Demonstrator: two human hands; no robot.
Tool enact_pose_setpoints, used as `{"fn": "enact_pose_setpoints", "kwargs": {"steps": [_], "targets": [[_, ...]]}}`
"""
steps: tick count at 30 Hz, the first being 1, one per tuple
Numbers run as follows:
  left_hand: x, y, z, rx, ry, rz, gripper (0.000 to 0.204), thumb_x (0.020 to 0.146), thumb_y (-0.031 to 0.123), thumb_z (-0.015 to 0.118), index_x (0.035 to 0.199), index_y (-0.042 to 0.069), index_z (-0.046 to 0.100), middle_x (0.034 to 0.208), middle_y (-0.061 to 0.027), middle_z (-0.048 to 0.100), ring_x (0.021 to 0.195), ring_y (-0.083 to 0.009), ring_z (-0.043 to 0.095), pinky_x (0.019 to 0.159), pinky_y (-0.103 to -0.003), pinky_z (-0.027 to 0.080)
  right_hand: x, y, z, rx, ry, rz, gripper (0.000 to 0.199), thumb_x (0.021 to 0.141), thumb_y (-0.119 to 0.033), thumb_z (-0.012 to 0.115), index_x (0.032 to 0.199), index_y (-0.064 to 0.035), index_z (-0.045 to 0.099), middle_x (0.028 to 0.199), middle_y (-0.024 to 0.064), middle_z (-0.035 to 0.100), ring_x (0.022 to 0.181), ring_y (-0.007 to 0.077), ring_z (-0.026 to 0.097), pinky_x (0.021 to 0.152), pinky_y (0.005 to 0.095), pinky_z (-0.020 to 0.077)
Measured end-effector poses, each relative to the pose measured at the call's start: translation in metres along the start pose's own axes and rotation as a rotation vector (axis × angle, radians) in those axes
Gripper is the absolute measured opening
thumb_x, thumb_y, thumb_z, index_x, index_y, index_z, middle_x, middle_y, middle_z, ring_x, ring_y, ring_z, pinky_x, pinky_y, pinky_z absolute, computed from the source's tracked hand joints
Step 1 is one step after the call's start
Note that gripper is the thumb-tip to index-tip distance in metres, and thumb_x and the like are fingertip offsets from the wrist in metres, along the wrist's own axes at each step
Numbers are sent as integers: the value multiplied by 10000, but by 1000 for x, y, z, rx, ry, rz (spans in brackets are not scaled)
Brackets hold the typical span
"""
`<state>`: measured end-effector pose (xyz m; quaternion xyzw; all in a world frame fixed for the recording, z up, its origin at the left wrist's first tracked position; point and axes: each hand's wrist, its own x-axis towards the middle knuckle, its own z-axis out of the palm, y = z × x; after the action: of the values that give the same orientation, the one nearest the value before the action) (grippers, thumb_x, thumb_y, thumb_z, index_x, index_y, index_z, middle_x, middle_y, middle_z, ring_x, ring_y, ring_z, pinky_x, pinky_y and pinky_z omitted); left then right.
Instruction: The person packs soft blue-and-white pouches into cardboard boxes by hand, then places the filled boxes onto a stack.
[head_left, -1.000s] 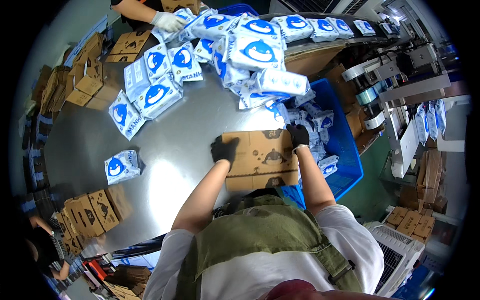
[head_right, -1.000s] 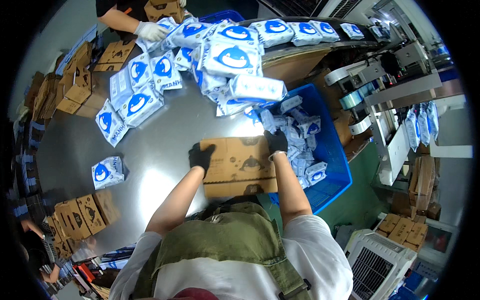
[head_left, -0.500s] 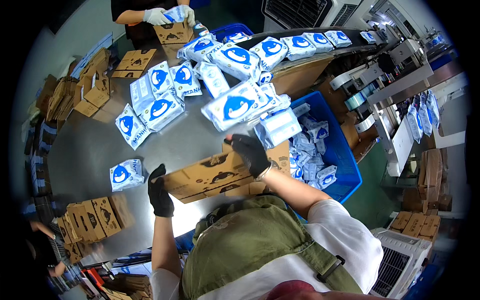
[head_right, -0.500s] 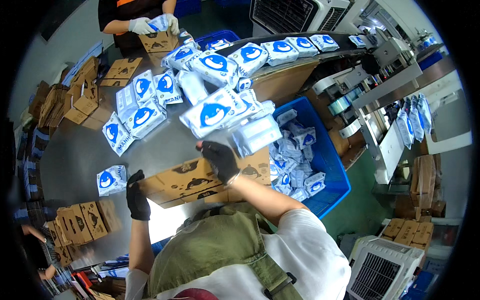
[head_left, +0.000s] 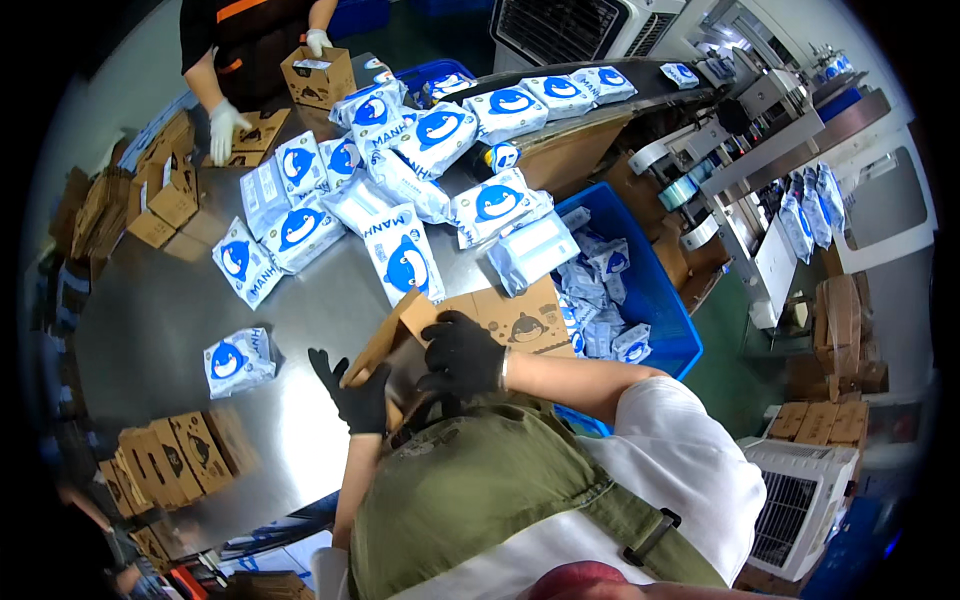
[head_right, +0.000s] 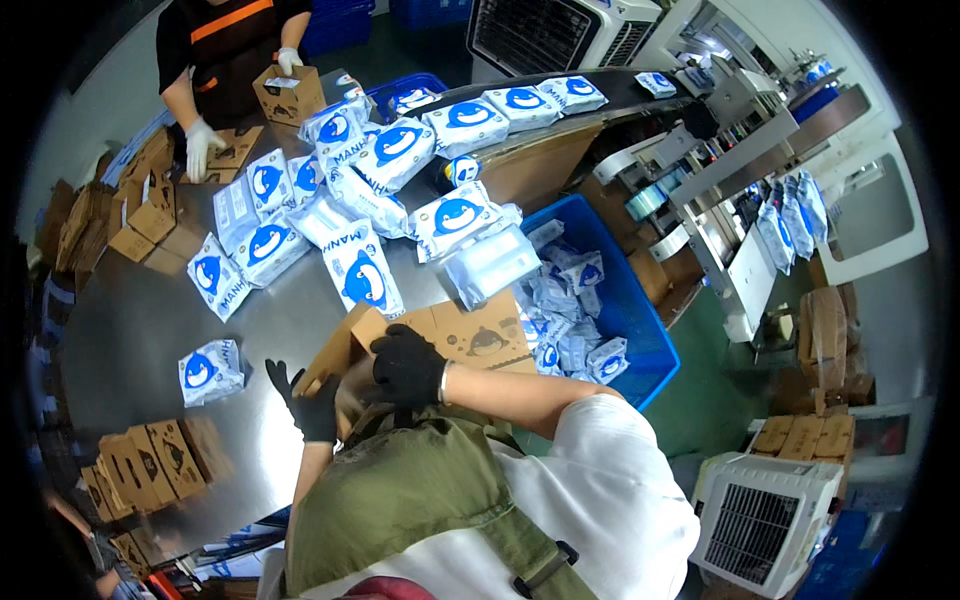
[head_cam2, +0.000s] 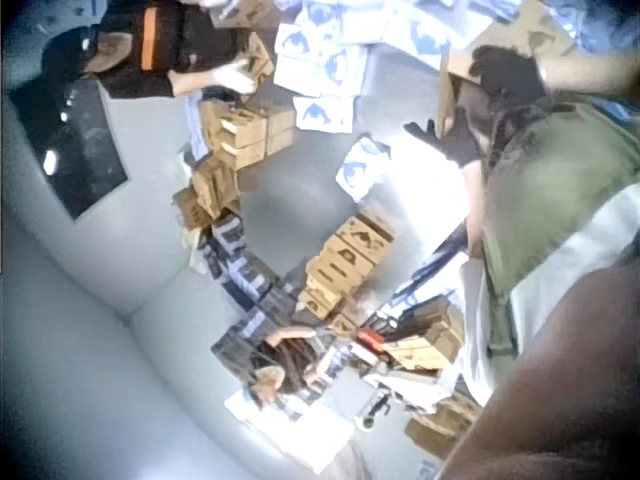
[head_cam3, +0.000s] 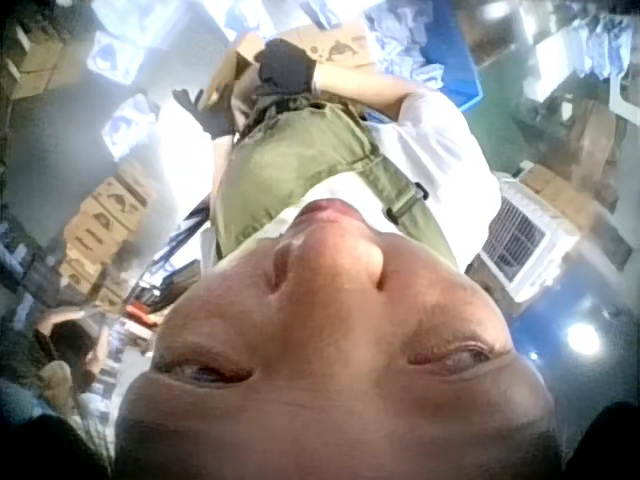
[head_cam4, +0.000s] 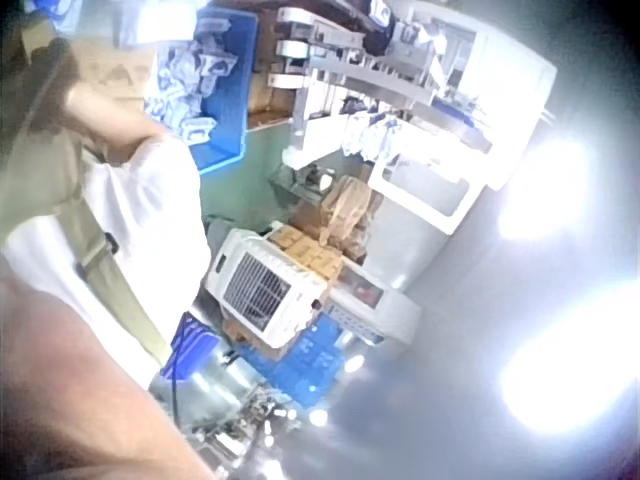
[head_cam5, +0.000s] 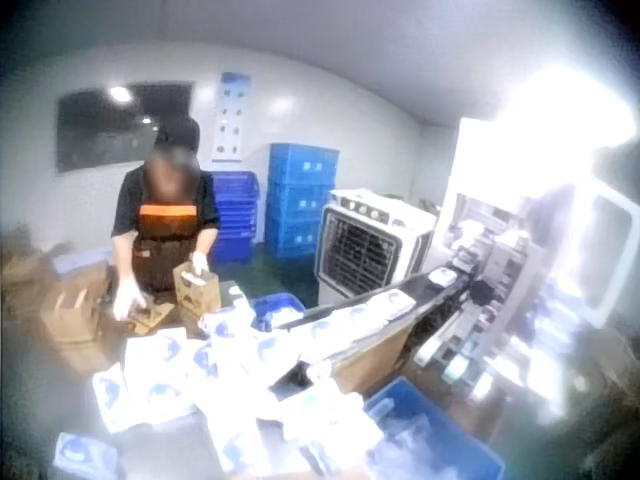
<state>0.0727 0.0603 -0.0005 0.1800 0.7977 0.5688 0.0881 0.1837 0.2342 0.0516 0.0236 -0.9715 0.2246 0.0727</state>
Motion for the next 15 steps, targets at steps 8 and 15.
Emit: {"fn": "enact_pose_setpoints", "kwargs": {"steps": [8,15], "targets": [[-19,27,-24,282,-77,456,674,700,254,720,1227,-7,389,1193,-174,463,1073,-302,474,932,-411,359,50,-12,6,-180,124,316,137,700,-160,609,777,-237,691,802,84,589,826,277,539,721,381,420],[5,40,-42,51,-382,-30,486,697,241,697,1097,14,541,998,-145,599,885,-262,600,724,-333,483,16,76,0,1052,521,458,329,896,-117,462,1204,-1,458,1119,64,538,1045,147,489,910,280,383]]}}
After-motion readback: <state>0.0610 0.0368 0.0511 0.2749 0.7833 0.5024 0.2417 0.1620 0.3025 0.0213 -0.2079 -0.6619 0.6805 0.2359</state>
